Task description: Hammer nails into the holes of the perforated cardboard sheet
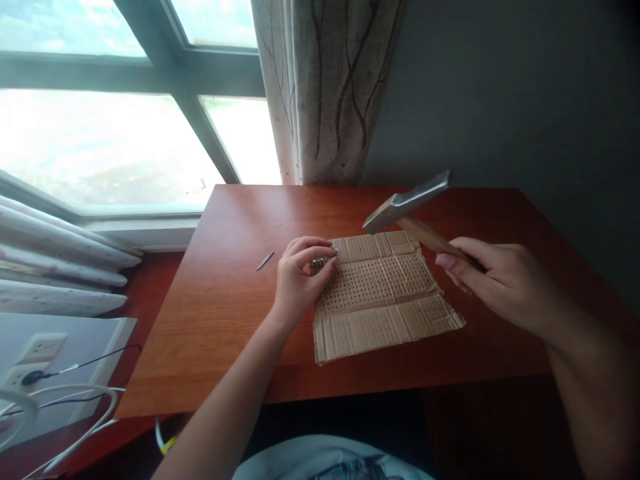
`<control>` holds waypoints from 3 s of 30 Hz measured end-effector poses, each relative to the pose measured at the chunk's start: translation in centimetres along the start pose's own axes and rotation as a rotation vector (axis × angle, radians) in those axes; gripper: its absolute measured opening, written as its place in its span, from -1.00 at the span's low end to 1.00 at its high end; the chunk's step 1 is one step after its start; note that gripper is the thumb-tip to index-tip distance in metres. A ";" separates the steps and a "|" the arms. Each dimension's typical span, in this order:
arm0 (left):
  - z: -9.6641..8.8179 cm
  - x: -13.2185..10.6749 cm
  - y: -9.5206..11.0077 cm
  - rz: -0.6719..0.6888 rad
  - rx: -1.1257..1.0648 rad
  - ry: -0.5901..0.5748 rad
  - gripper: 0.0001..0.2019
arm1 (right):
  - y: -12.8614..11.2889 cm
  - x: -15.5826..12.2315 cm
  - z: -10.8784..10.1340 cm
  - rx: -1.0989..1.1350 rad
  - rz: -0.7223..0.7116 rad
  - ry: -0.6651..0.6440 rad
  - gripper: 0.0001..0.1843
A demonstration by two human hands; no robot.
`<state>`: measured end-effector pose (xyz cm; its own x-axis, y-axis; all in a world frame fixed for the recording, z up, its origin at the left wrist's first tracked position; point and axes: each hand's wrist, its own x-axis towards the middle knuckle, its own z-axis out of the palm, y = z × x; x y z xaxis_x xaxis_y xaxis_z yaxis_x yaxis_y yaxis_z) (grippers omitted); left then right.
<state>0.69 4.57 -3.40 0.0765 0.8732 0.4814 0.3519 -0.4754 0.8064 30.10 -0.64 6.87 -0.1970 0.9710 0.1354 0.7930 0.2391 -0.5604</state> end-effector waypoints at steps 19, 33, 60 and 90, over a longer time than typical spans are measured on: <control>0.1 -0.2 -0.1 -0.012 -0.002 -0.006 -0.96 | -3.8 2.4 0.2 -0.083 -0.175 -0.105 -0.58; 0.1 -0.2 0.0 -0.003 0.053 -0.008 -0.95 | -4.2 2.2 0.8 -0.079 -0.165 -0.114 -0.57; 0.1 0.1 -0.1 0.022 0.049 -0.040 -0.95 | -4.2 2.1 1.2 -0.071 -0.158 -0.147 -0.58; -0.1 0.2 0.1 0.025 0.104 -0.057 -0.94 | -4.8 2.5 1.3 -0.126 -0.085 -0.156 -0.65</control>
<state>0.67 4.70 -3.25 0.1388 0.8673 0.4781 0.4440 -0.4860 0.7528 25.03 0.64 8.87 -0.3451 0.9375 0.0447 0.8334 0.3280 -0.4448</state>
